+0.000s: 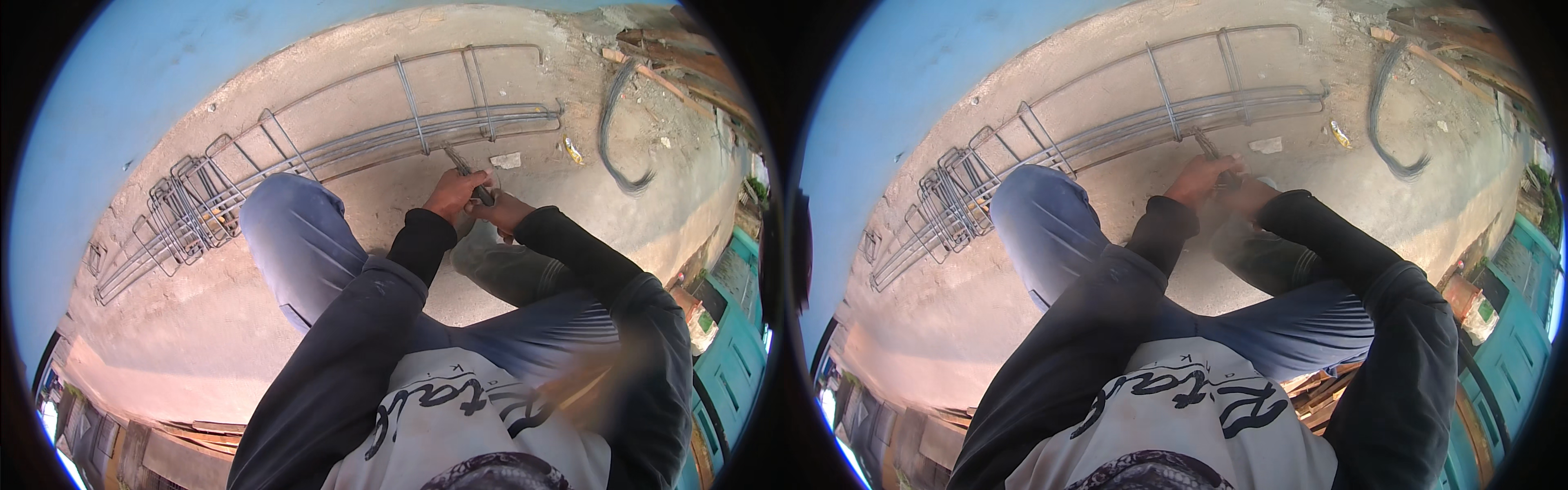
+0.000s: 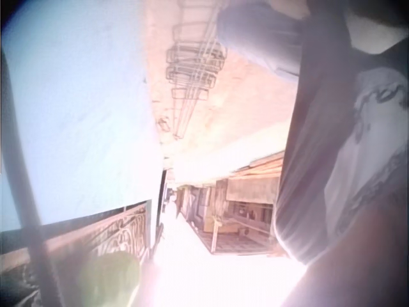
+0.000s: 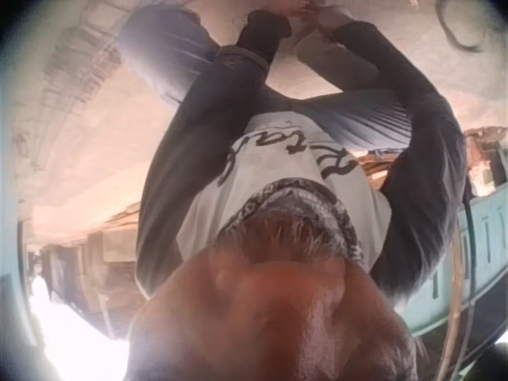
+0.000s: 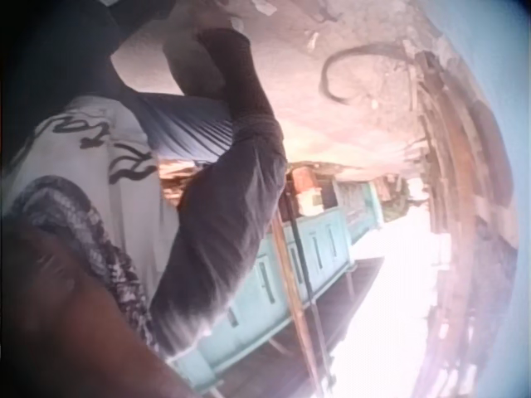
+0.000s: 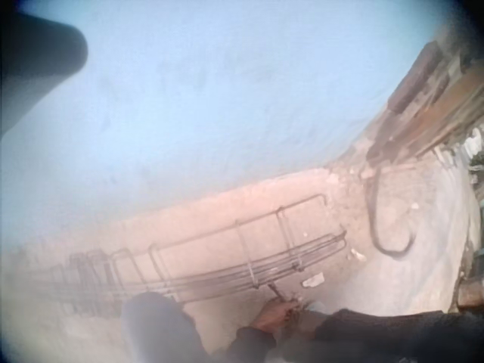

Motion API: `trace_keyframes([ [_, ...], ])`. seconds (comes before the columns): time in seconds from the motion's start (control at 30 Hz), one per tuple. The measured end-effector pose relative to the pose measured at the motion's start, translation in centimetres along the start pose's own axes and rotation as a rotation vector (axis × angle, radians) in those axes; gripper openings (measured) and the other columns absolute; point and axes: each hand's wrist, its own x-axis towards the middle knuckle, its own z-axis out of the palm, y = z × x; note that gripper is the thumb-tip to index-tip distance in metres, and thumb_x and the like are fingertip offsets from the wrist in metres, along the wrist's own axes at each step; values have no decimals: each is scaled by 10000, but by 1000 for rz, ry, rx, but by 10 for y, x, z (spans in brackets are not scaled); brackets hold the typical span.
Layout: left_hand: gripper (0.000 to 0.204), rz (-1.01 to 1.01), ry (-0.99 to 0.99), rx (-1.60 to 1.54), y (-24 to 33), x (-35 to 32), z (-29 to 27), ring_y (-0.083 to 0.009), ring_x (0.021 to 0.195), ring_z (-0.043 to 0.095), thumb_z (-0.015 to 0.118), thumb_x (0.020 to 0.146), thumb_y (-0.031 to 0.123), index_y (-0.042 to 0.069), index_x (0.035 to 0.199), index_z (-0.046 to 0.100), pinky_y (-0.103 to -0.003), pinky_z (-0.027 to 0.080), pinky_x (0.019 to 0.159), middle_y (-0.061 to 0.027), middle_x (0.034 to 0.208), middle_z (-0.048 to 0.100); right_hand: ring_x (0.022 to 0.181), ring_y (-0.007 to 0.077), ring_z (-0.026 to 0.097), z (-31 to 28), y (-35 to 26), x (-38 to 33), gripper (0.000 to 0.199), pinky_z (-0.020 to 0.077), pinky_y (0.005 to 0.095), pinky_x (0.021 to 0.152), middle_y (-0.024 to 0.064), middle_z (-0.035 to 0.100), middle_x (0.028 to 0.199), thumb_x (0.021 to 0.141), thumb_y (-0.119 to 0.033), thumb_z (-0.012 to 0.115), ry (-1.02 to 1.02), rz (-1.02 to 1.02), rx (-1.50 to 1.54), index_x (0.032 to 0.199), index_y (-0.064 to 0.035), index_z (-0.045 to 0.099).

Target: The person sits on the ground and uses pliers to tie wire around a rebar cage structure. They then stand up, walk to a pile of wooden planks, and move several planks aside.

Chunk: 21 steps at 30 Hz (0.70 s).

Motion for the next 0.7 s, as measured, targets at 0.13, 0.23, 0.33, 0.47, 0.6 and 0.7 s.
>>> trace_keyframes([
  [0.13, 520, 239, 238, 209, 26, 7, 10, -222, 752, 619, 549, 958, 478, -24, 947, 686, -361, 475, 704, -122, 797, 650, 411, 194, 519, -52, -14, -15, 684, 407, 326, 377, 70, 481, 582, 908, -551, 587, 179, 3, 36, 1100, 102, 517],
  [0.23, 576, 479, 430, 616, 49, 30, -13, -204, 666, 617, 512, 970, 503, -28, 813, 669, -356, 478, 641, -131, 685, 630, 408, 182, 507, -89, -19, -1, 690, 398, 332, 388, 70, 476, 587, 900, -601, 574, 285, -224, -69, 1112, 54, 550],
  [0.33, 541, 571, 467, 734, 87, 29, -21, -218, 580, 625, 518, 987, 436, -59, 811, 646, -373, 494, 599, -147, 611, 612, 417, 187, 487, -108, -12, 18, 643, 418, 345, 429, 77, 474, 593, 913, -602, 554, 411, -318, -134, 1079, 19, 576],
  [0.47, 464, 461, 377, 354, 121, 28, -35, -153, 529, 558, 558, 980, 406, -26, 840, 651, -337, 482, 542, -99, 613, 589, 433, 193, 444, -150, -18, 36, 569, 421, 349, 461, 62, 469, 600, 931, -562, 559, 512, -581, -311, 985, 4, 589],
  [0.6, 305, 678, 482, 337, 128, 33, -31, -114, 529, 496, 637, 951, 287, -6, 869, 656, -298, 461, 542, -39, 619, 540, 490, 165, 456, -146, -60, 27, 520, 395, 328, 460, 51, 452, 591, 919, -527, 602, 103, -147, 287, 889, -8, 578],
  [0.7, 255, 440, 415, 100, 144, 23, -51, -94, 589, 436, 729, 892, 262, 14, 877, 668, -236, 401, 604, 19, 666, 490, 608, 233, 500, -146, -70, 9, 459, 416, 374, 590, 111, 536, 652, 860, -438, 660, 401, -244, 49, 925, 16, 653],
])
